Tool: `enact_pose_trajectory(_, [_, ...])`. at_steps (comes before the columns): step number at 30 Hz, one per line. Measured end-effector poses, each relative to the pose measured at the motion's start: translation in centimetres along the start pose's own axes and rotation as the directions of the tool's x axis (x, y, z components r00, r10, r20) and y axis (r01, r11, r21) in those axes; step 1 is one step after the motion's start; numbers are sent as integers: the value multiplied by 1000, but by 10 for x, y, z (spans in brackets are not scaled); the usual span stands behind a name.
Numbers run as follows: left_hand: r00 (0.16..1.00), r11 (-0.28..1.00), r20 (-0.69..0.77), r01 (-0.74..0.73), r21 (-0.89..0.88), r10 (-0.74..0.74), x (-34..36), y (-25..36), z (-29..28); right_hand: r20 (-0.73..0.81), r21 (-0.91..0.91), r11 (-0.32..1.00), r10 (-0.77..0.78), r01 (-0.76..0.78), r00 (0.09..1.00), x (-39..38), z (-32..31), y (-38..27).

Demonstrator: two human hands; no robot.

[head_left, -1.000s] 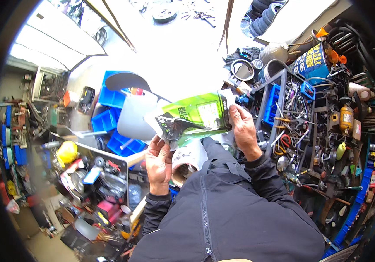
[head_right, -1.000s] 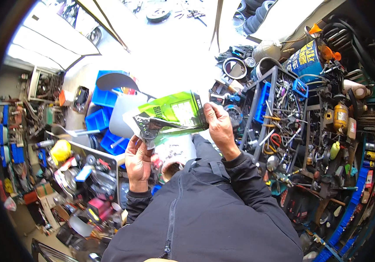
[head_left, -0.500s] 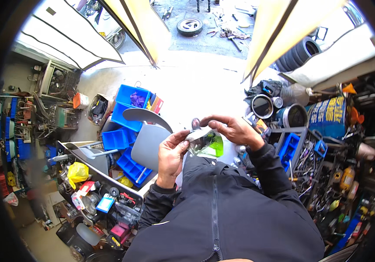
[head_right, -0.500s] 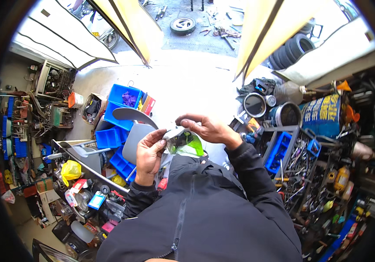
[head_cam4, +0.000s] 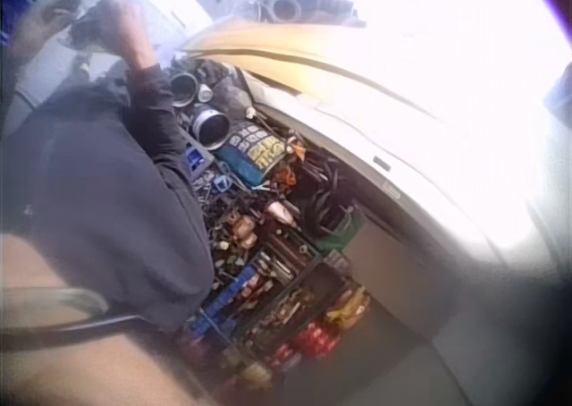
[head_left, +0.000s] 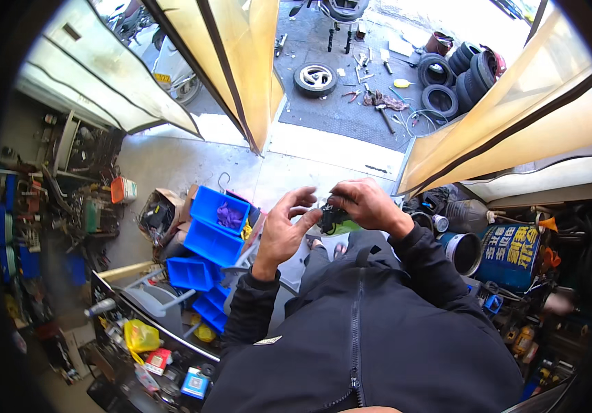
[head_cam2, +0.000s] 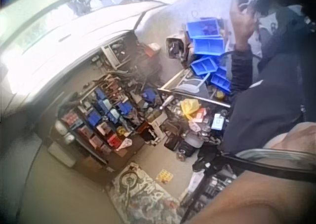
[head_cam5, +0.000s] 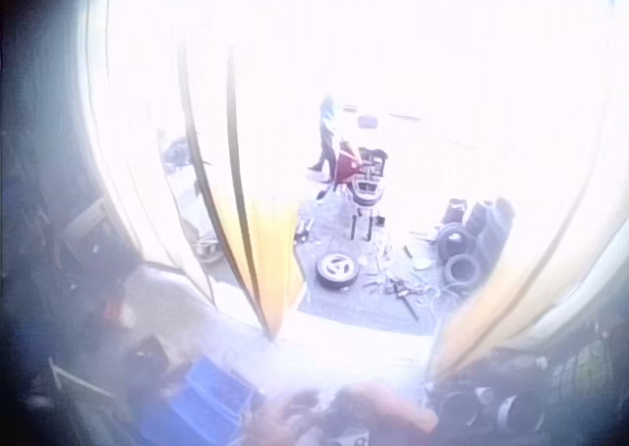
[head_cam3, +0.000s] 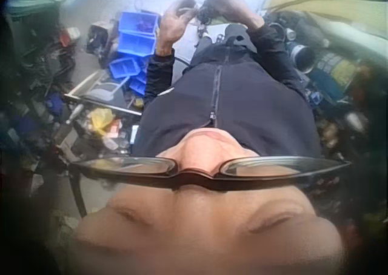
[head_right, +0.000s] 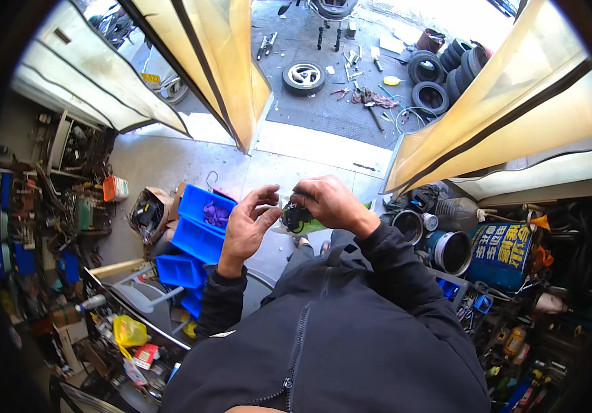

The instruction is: The person searches through bins of motorcycle parts in a workshop, selects a small black component, and takes it outside to a motorcycle. They attempt to fit the component onto the motorcycle's handlebar area, then return inside to retrieve a packaged part before returning to the motorcycle to continue working.

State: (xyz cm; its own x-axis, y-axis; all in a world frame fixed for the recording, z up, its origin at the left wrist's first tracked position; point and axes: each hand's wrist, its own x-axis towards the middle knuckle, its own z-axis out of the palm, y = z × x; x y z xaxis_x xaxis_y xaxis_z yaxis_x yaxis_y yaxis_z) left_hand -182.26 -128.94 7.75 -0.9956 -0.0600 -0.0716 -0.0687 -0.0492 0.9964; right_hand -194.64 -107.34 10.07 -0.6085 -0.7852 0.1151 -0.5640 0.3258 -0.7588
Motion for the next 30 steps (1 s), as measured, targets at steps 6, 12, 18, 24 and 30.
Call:
enact_pose_trajectory(6, [981,955,-109,-125,268,159,109,38,-27,96,-44,996,85,-81,992,101,-33,23])
enact_pose_trajectory(12, [907,949,-363,103,-299,-213,165,15,-55,316,341,931,13,-127,949,200,-49,73])
enact_pose_trajectory(18, [768,966,-618,3,-258,-168,192,42,-85,499,477,853,-62,-214,865,307,-48,75])
enact_pose_trajectory(24, [599,986,-793,-33,-164,-112,189,54,-114,629,474,862,-192,-177,753,385,-18,67])
enact_pose_trajectory(30, [416,949,-908,265,170,47,197,54,-147,621,542,798,-591,264,515,451,45,46])
